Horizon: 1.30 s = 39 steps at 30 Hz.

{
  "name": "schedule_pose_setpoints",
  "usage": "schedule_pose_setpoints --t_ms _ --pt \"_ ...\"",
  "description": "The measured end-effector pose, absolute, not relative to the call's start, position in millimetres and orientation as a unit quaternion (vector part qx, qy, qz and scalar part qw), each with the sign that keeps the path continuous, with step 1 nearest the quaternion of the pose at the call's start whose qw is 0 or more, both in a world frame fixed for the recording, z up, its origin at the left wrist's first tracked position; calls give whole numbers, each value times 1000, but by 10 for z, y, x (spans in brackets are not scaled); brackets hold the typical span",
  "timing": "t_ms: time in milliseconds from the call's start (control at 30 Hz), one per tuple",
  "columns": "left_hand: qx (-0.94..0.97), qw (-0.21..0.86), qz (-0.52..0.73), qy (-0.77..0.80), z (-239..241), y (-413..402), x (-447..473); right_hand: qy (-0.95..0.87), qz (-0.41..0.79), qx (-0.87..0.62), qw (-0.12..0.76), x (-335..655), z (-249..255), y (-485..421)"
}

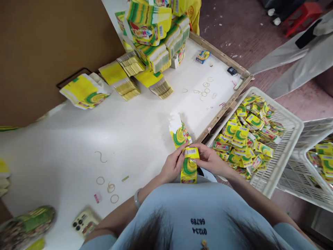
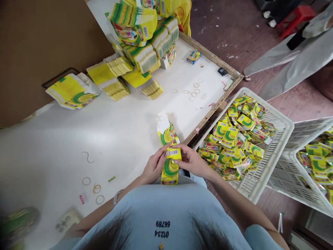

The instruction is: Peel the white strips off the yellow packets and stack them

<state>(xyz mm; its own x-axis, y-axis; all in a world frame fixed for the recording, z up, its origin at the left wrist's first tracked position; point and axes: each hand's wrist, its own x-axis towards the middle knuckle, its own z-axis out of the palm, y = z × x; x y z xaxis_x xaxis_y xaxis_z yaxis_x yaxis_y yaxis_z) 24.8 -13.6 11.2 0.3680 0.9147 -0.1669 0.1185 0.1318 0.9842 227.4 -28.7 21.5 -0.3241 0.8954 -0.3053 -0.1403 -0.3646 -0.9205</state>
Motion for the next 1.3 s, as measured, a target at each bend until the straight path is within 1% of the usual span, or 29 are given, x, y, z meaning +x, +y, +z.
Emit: schedule_pose_setpoints --t_ms 67,133,200,267,333,400,433,500,567,600,667,833,900,967,1100,1133,1167,1200,1300 --pt "583 581 331 461 77 -160 249 -414 719 -423 365 2243 191 -290" --pt "609 557 322 464 31 -140 270 -401 707 -443 378 2165 141 -298" --pt "664 508 312 451 -18 -15 300 -395 635 -517 416 2136 63 -278" --pt "733 418 320 430 -70 263 319 -386 538 -596 455 2293 -18 -230" --pt "774 315 339 432 -138 676 312 -372 456 -646 486 2696 -64 -199" --pt "764 243 344 488 -234 1138 276 -359 357 -696 509 3269 -77 -221" --pt "752 229 334 519 -292 1350 247 -374 241 -754 483 3563 -83 -245" --pt "727 261 290 565 -414 1684 182 -425 94 -828 353 4044 -111 -280" --pt "710 327 248 573 -515 1872 126 -466 1 -844 264 4267 -164 -250" --pt "707 353 237 565 -548 1918 106 -487 -19 -836 250 4266 -195 -201" --pt "717 376 237 537 -565 1946 85 -530 -14 -802 276 4065 -255 -38" --pt "761 336 298 468 -381 1871 69 -599 72 -694 394 2918 -357 495" --pt "753 335 326 464 -296 1830 69 -626 106 -656 408 2423 -393 620" --pt "737 352 326 477 -260 1795 74 -649 131 -650 372 2023 -444 666" --pt "714 379 293 510 -393 1784 67 -651 139 -707 239 1720 -591 662" --pt "708 381 290 519 -453 1796 58 -644 147 -717 222 1749 -627 670" --pt "703 380 290 527 -512 1813 47 -632 163 -724 223 1808 -658 685" --pt "698 378 291 533 -563 1833 35 -610 188 -728 252 1887 -683 708" --pt "694 373 298 539 -621 1886 12 -512 274 -702 412 2161 -708 804"
